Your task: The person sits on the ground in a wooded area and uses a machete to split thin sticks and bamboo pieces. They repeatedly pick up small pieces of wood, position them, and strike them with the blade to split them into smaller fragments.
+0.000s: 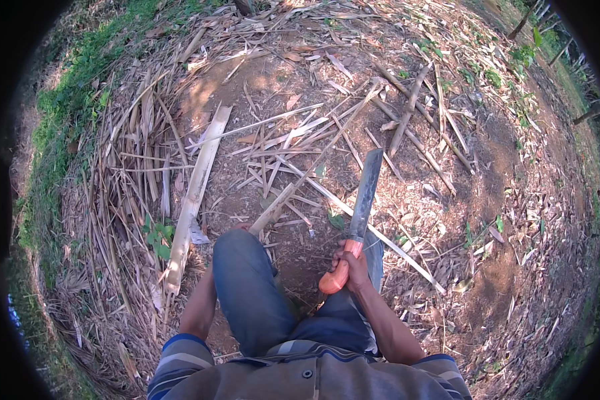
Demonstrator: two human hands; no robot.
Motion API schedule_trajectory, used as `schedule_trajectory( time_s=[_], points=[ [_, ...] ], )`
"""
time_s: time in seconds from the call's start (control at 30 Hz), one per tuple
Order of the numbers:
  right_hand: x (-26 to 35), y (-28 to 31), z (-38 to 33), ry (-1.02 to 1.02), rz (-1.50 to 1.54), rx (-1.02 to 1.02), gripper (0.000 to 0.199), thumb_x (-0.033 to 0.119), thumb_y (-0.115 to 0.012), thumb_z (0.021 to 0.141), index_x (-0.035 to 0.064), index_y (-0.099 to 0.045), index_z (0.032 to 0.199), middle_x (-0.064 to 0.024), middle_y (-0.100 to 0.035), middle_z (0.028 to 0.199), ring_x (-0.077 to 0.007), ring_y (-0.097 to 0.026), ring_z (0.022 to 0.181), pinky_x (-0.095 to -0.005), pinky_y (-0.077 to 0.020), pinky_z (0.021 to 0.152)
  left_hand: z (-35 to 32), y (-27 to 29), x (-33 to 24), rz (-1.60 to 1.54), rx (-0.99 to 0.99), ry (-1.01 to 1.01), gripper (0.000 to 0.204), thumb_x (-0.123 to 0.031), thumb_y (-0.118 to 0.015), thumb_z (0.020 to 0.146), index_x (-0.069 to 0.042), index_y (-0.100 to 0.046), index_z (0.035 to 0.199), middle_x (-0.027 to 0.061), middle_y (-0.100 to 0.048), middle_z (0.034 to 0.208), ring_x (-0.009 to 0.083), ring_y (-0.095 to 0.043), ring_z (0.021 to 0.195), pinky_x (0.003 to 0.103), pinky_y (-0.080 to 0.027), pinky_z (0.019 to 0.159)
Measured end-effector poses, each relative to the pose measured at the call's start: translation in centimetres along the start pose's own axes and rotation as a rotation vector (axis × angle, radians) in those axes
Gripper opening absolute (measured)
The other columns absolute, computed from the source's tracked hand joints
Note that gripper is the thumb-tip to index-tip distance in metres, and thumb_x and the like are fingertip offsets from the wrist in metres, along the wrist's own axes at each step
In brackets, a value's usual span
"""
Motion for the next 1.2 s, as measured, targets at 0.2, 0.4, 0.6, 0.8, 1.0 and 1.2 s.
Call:
schedule_trajectory(
  time_s=[0.2, 0.4, 0.6, 0.8, 1.0, 1.2],
  points=[
    [-0.1, -5.9, 10.9, 0.157, 0.207, -0.172, 0.051, 0.015, -0.057, 0.077, 0.0082, -0.040, 0.125, -0.0081, -0.057, 0.093, -0.0207, -0.058, 0.084, -0.0345, -0.0489, 0.073, -4.8, 2.9, -0.5, -0.006, -0.068, 0.025, 0.063, -0.022, -0.069, 0.082, -0.006, -0.039, 0.135, 0.0095, -0.059, 0.107, 0.0150, -0.056, 0.096, 0.029, -0.045, 0.085],
    [-5.0, -10.5, 16.0, 0.096, 0.435, -0.250, 0.026, 0.010, -0.056, 0.076, 0.0066, -0.045, 0.099, -0.0109, -0.059, 0.090, -0.0213, -0.058, 0.079, -0.0376, -0.0502, 0.076, -8.8, -0.4, 3.0, -0.046, 0.000, 0.097, 0.066, -0.023, -0.069, 0.081, -0.007, -0.037, 0.137, 0.0101, -0.059, 0.110, 0.0161, -0.055, 0.100, 0.030, -0.044, 0.089],
    [0.8, -17.4, 12.3, 0.370, 0.260, -0.067, 0.027, 0.002, -0.057, 0.074, 0.0044, -0.047, 0.099, -0.0106, -0.059, 0.084, -0.0188, -0.057, 0.070, -0.0315, -0.0506, 0.065, -9.3, 0.6, -2.5, -0.018, -0.032, -0.055, 0.070, -0.024, -0.070, 0.081, -0.007, -0.035, 0.139, 0.0108, -0.058, 0.113, 0.0173, -0.055, 0.104, 0.032, -0.043, 0.092],
    [9.0, -27.3, 6.9, 0.533, 0.073, 0.301, 0.021, 0.004, -0.061, 0.078, -0.0010, -0.052, 0.096, -0.0077, -0.060, 0.081, -0.0137, -0.059, 0.067, -0.0281, -0.0487, 0.064, -18.1, 11.9, -27.7, -0.029, -0.736, -0.724, 0.057, -0.037, -0.052, 0.092, -0.006, -0.037, 0.138, 0.0156, -0.050, 0.129, 0.0242, -0.047, 0.120, 0.038, -0.036, 0.102],
    [7.1, -29.3, 7.0, 0.628, -0.394, 0.473, 0.028, 0.004, -0.064, 0.077, -0.0019, -0.053, 0.102, -0.0080, -0.062, 0.086, -0.0130, -0.061, 0.075, -0.0271, -0.0491, 0.069, -29.5, 15.2, -44.5, -0.260, -1.060, -1.257, 0.072, -0.056, -0.035, 0.093, -0.002, -0.030, 0.139, 0.0212, -0.041, 0.135, 0.0311, -0.041, 0.126, 0.046, -0.028, 0.108],
    [4.4, -26.0, 9.2, 0.711, -0.666, 0.520, 0.033, 0.004, -0.065, 0.071, 0.0002, -0.056, 0.103, -0.0051, -0.061, 0.088, -0.0117, -0.058, 0.079, -0.0280, -0.0470, 0.074, -28.5, 14.7, -43.1, -0.708, -0.652, -1.358, 0.052, -0.051, -0.037, 0.095, -0.004, -0.048, 0.112, 0.0066, -0.050, 0.087, 0.0187, -0.051, 0.079, 0.033, -0.042, 0.073]
  ],
)
Point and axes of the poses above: each hand's wrist, its own z-axis towards the middle knuckle, its own y-axis out of the back of the hand, x = y × z, the point moved 7 cm from there along z, towards the middle knuckle
